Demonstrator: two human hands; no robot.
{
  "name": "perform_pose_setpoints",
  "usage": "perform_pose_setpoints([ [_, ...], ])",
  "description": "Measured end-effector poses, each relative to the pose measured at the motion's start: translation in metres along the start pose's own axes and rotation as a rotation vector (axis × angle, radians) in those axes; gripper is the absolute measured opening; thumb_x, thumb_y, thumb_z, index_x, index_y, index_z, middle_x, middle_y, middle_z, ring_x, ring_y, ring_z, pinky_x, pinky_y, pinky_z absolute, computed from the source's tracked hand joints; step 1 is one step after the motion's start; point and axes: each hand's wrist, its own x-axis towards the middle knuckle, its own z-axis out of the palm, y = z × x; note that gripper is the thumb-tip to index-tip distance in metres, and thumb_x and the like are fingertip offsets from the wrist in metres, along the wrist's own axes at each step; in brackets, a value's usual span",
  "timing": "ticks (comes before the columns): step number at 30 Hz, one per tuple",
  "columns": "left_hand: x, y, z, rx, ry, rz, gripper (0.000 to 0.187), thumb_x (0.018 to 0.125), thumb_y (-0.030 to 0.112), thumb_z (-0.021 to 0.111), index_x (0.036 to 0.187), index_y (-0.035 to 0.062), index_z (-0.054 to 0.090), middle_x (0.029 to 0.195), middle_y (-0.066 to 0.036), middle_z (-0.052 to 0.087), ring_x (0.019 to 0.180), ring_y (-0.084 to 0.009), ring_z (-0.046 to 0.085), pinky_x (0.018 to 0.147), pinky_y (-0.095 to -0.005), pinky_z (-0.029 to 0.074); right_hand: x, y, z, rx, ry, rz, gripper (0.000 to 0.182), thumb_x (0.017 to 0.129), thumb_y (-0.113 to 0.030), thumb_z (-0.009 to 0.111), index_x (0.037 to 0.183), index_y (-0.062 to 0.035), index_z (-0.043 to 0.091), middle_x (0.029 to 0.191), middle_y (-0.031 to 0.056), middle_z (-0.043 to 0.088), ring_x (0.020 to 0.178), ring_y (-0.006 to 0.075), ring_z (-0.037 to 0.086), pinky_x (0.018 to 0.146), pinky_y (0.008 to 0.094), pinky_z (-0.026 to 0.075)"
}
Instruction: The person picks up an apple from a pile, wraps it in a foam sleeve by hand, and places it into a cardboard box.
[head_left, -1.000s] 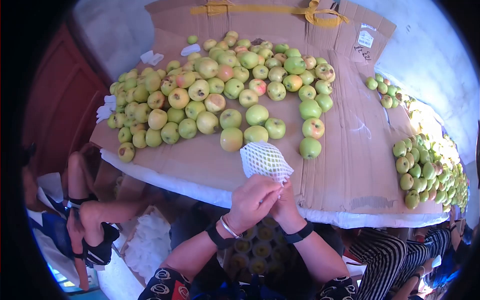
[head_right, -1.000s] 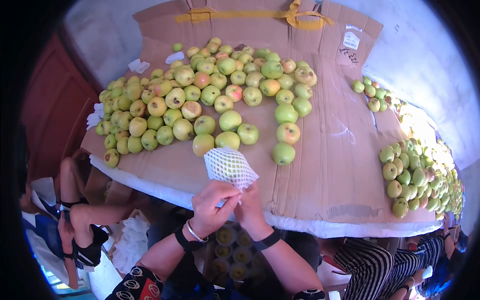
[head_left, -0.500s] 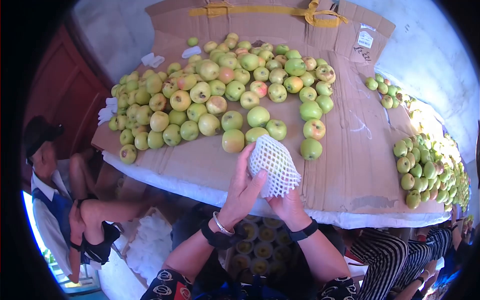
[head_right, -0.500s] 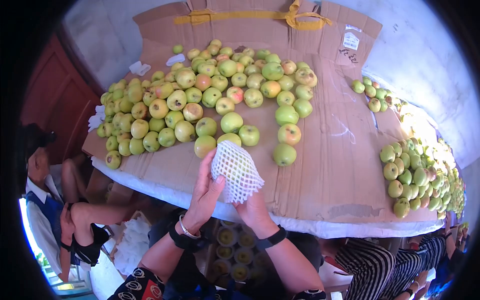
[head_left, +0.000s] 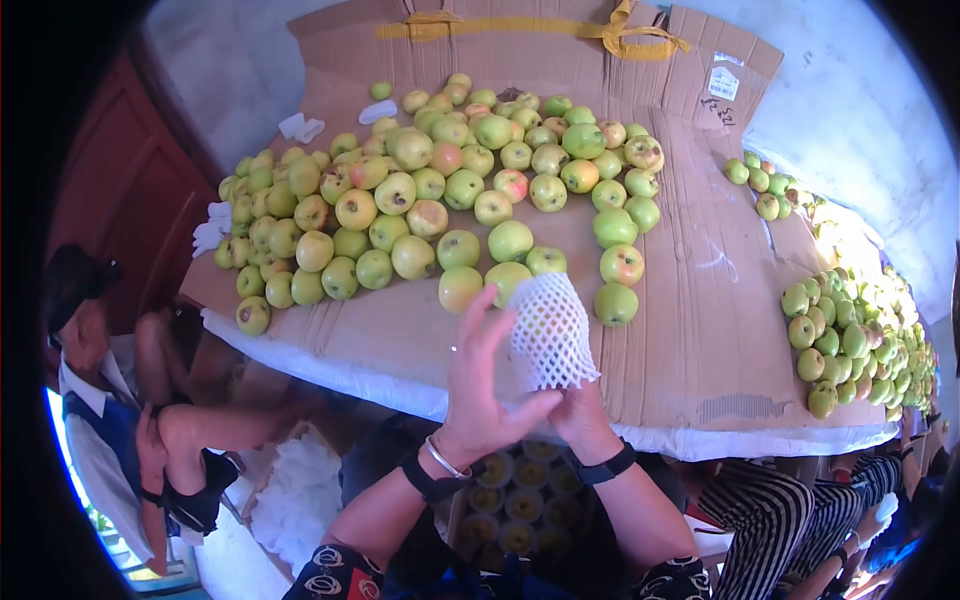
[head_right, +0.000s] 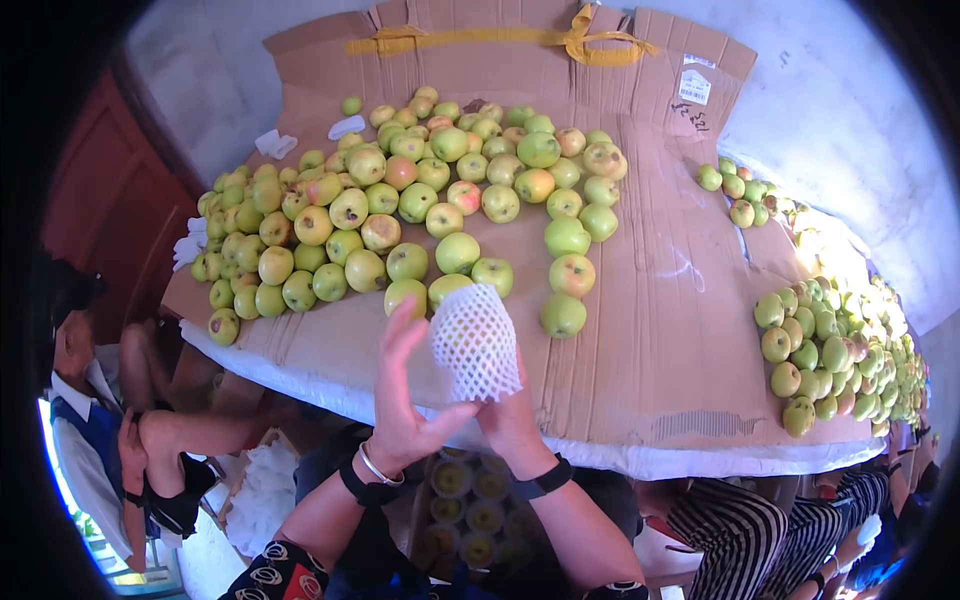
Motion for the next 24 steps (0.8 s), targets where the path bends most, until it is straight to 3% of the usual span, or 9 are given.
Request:
perform_pose_setpoints([
  [1, 0.002, 0.003, -0.001, 0.164, -0.071, 0.104, 0.064, 0.068, 0.015, 0.067, 0.125, 0.0055, 0.039, 0.125, -0.018, 0.041, 0.117, -0.0294, 0.039, 0.097, -0.0399, 0.031, -0.001, -0.001, 0.0, 0.051, -0.117, -0.067, 0.042, 0.09, -0.018, 0.049, 0.128, -0.0077, 0.035, 0.12, 0.0052, 0.049, 0.107, 0.0157, 0.051, 0.089, 0.0306, 0.045],
  [2, 0.002, 0.005, 0.001, 0.323, -0.142, 0.207, 0.062, 0.065, 0.015, 0.068, 0.121, 0.0069, 0.045, 0.124, -0.019, 0.042, 0.115, -0.0314, 0.04, 0.094, -0.0405, 0.033, -0.001, -0.006, 0.0, 0.063, 0.079, 0.069, 0.043, 0.089, -0.02, 0.05, 0.128, -0.0092, 0.035, 0.12, 0.005, 0.049, 0.106, 0.0153, 0.052, 0.088, 0.0303, 0.045],
  [6, -0.004, 0.002, 0.002, 0.376, -0.051, 0.178, 0.049, 0.061, 0.011, 0.067, 0.109, 0.0096, 0.056, 0.118, -0.016, 0.046, 0.106, -0.0295, 0.044, 0.087, -0.0377, 0.036, 0.001, 0.0, 0.003, -0.065, 0.085, 0.009, 0.044, 0.089, -0.021, 0.05, 0.129, -0.0105, 0.035, 0.119, 0.0044, 0.05, 0.105, 0.0143, 0.052, 0.086, 0.0294, 0.046],
  [8, -0.003, 0.003, 0.0, 0.394, -0.02, 0.146, 0.042, 0.057, 0.006, 0.064, 0.099, 0.0097, 0.062, 0.107, -0.012, 0.051, 0.095, -0.0258, 0.047, 0.082, -0.0347, 0.037, 0.0, 0.007, -0.002, -0.102, 0.082, 0.091, 0.044, 0.089, -0.019, 0.05, 0.129, -0.0104, 0.035, 0.118, 0.0037, 0.049, 0.103, 0.0129, 0.052, 0.084, 0.0285, 0.046],
  [14, -0.003, -0.003, -0.003, 0.265, 0.037, 0.106, 0.04, 0.055, -0.004, 0.056, 0.091, 0.0082, 0.066, 0.095, -0.009, 0.054, 0.085, -0.0224, 0.049, 0.073, -0.0296, 0.041, -0.003, 0.006, -0.001, -0.041, 0.006, 0.142, 0.043, 0.088, -0.015, 0.049, 0.128, -0.0098, 0.034, 0.119, 0.0042, 0.048, 0.103, 0.0131, 0.052, 0.083, 0.0284, 0.047],
  [18, -0.004, -0.003, -0.001, 0.209, 0.072, 0.065, 0.04, 0.056, -0.004, 0.059, 0.093, 0.0099, 0.067, 0.088, -0.006, 0.055, 0.077, -0.0219, 0.052, 0.067, -0.0309, 0.043, -0.005, 0.007, -0.003, -0.021, -0.04, 0.105, 0.043, 0.088, -0.014, 0.048, 0.129, -0.0097, 0.033, 0.119, 0.0054, 0.048, 0.104, 0.0143, 0.052, 0.082, 0.029, 0.047],
  [21, -0.006, -0.007, 0.001, 0.198, 0.04, 0.103, 0.04, 0.057, -0.005, 0.058, 0.093, 0.0094, 0.066, 0.083, -0.006, 0.055, 0.074, -0.0216, 0.054, 0.065, -0.0311, 0.044, -0.005, 0.005, 0.006, -0.034, 0.051, 0.105, 0.042, 0.088, -0.012, 0.046, 0.128, -0.0088, 0.034, 0.12, 0.0063, 0.048, 0.105, 0.0156, 0.052, 0.083, 0.0303, 0.047],
  [24, -0.009, -0.006, 0.006, 0.181, 0.032, 0.091, 0.037, 0.058, -0.009, 0.057, 0.091, 0.0055, 0.066, 0.081, -0.007, 0.056, 0.072, -0.0202, 0.056, 0.063, -0.0284, 0.045, -0.004, 0.008, -0.002, 0.025, 0.013, 0.102, 0.039, 0.089, -0.014, 0.047, 0.126, -0.0089, 0.035, 0.12, 0.007, 0.048, 0.106, 0.0165, 0.052, 0.084, 0.0304, 0.048],
])
